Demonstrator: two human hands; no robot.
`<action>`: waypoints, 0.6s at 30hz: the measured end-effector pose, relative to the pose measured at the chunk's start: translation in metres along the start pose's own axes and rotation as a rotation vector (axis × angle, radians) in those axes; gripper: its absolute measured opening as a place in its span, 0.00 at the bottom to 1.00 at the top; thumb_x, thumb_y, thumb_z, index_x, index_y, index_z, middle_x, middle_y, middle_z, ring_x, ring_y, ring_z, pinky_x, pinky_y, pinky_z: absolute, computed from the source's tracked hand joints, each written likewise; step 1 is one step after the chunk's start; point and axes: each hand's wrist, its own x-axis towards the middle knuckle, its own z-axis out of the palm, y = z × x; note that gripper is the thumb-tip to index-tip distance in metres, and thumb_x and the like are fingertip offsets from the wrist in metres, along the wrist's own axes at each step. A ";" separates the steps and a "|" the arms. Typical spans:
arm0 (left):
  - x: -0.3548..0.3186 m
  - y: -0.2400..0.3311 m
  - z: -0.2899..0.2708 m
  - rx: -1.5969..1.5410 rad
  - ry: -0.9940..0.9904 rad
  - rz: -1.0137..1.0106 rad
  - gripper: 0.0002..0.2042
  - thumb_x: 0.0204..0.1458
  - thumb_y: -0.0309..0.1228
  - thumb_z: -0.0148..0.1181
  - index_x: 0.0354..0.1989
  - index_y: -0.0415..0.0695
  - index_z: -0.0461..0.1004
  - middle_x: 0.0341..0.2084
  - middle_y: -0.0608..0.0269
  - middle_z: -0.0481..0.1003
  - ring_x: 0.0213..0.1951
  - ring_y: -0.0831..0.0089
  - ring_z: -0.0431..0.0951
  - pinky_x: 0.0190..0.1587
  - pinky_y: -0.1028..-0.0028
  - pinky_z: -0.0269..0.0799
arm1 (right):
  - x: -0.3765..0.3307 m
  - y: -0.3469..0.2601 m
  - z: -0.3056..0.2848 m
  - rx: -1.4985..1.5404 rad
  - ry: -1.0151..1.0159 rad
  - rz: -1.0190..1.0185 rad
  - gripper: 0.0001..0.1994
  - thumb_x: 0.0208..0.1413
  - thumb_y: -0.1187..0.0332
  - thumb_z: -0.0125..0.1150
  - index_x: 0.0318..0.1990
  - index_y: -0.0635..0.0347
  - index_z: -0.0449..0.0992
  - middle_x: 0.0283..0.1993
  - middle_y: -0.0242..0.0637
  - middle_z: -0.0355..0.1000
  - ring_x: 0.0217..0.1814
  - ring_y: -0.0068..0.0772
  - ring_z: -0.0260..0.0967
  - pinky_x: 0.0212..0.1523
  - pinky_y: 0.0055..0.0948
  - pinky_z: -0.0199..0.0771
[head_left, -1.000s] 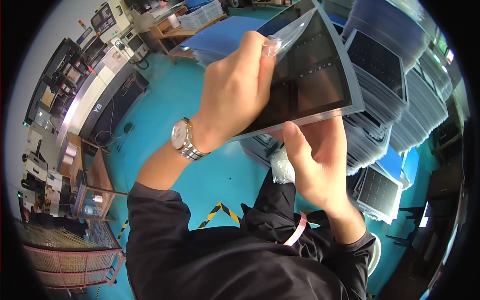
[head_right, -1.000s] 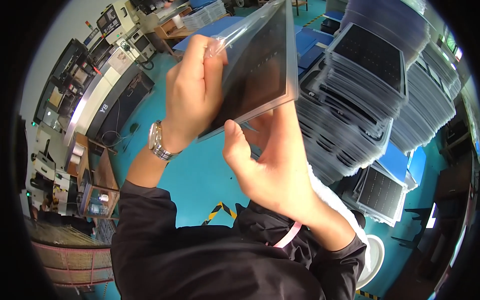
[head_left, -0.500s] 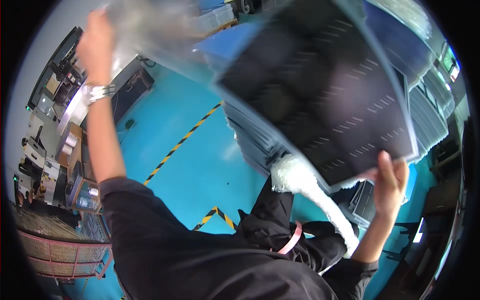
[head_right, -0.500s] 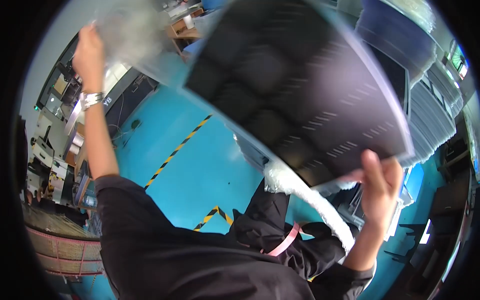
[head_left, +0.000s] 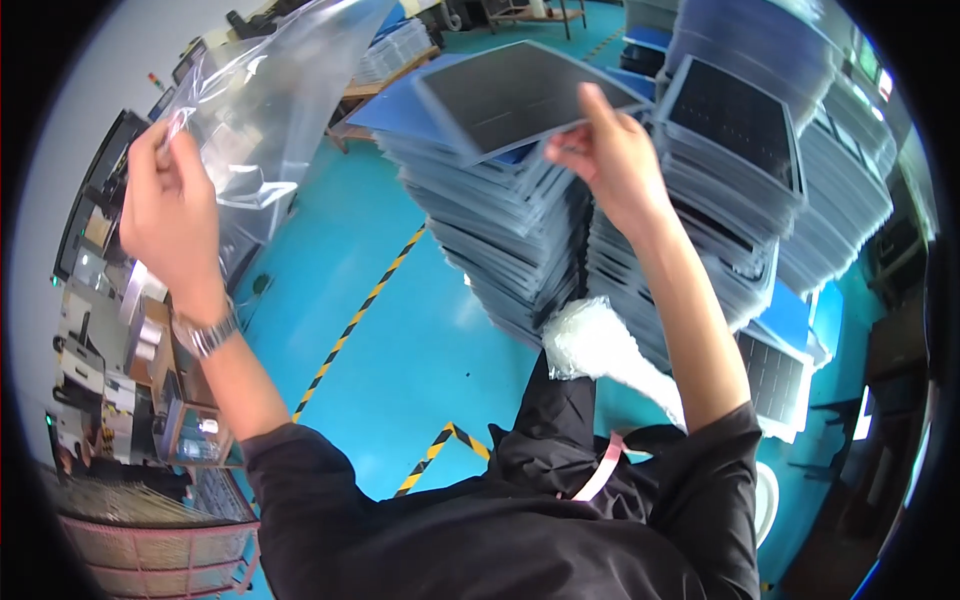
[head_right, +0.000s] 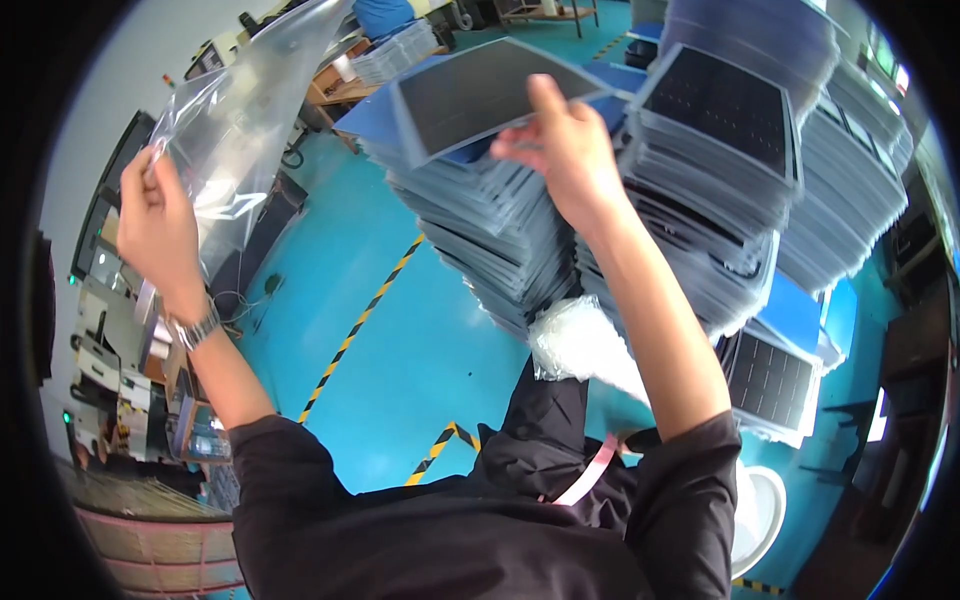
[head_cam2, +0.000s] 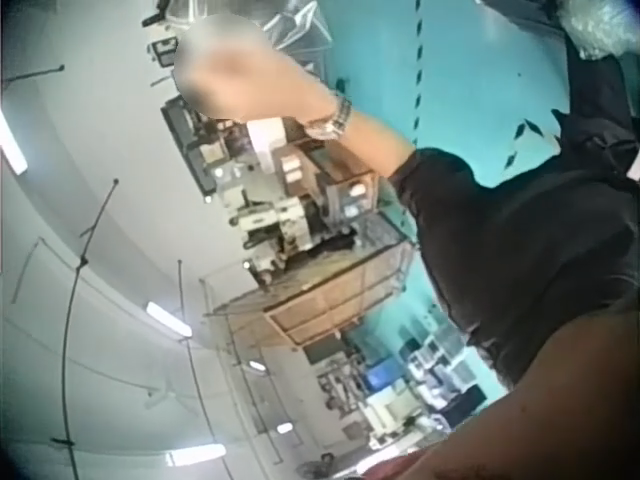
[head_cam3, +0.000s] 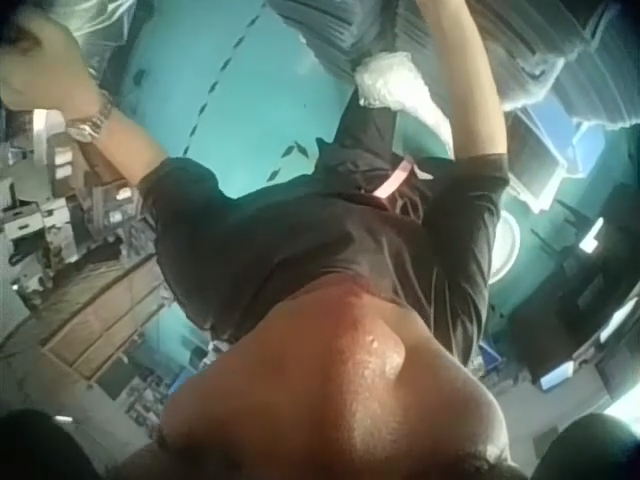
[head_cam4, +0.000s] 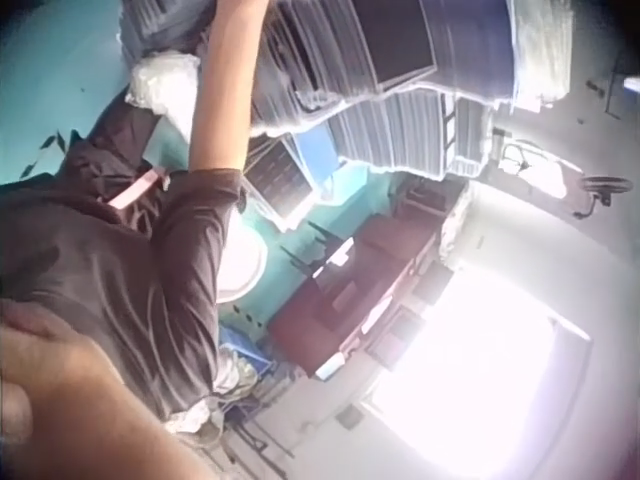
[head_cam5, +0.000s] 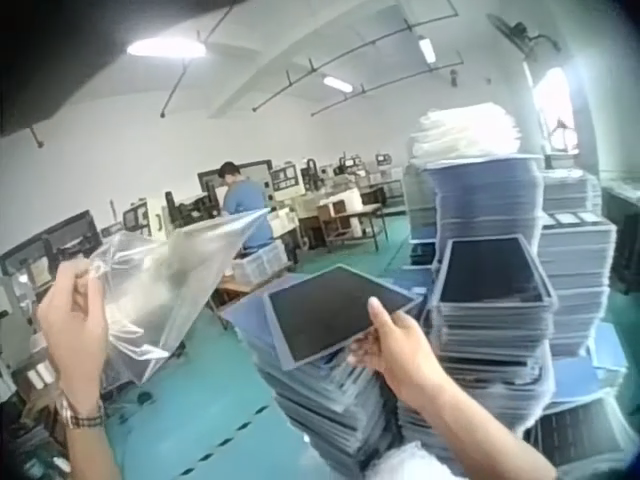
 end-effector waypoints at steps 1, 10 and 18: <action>-0.007 0.020 -0.003 -0.127 0.034 -0.029 0.06 0.59 0.30 0.68 0.43 0.48 0.84 0.23 0.70 0.79 0.24 0.80 0.76 0.29 0.76 0.72 | 0.001 0.005 -0.001 -0.172 0.024 0.104 0.27 0.68 0.47 0.59 0.38 0.70 0.69 0.34 0.39 0.70 0.33 0.34 0.77 0.37 0.33 0.84; -0.147 0.144 -0.045 -0.811 -0.108 0.826 0.07 0.56 0.31 0.63 0.41 0.47 0.81 0.32 0.71 0.75 0.33 0.75 0.75 0.32 0.74 0.66 | -0.120 -0.017 -0.095 -0.456 -0.274 0.086 0.20 0.75 0.57 0.49 0.60 0.65 0.72 0.39 0.37 0.77 0.43 0.26 0.77 0.46 0.30 0.80; -0.292 0.237 0.029 -0.983 -0.498 0.942 0.11 0.51 0.33 0.61 0.42 0.44 0.79 0.37 0.69 0.74 0.42 0.73 0.76 0.49 0.71 0.73 | -0.172 0.078 -0.147 -0.287 -0.015 0.290 0.23 0.69 0.68 0.59 0.67 0.64 0.62 0.52 0.49 0.78 0.52 0.35 0.78 0.53 0.34 0.79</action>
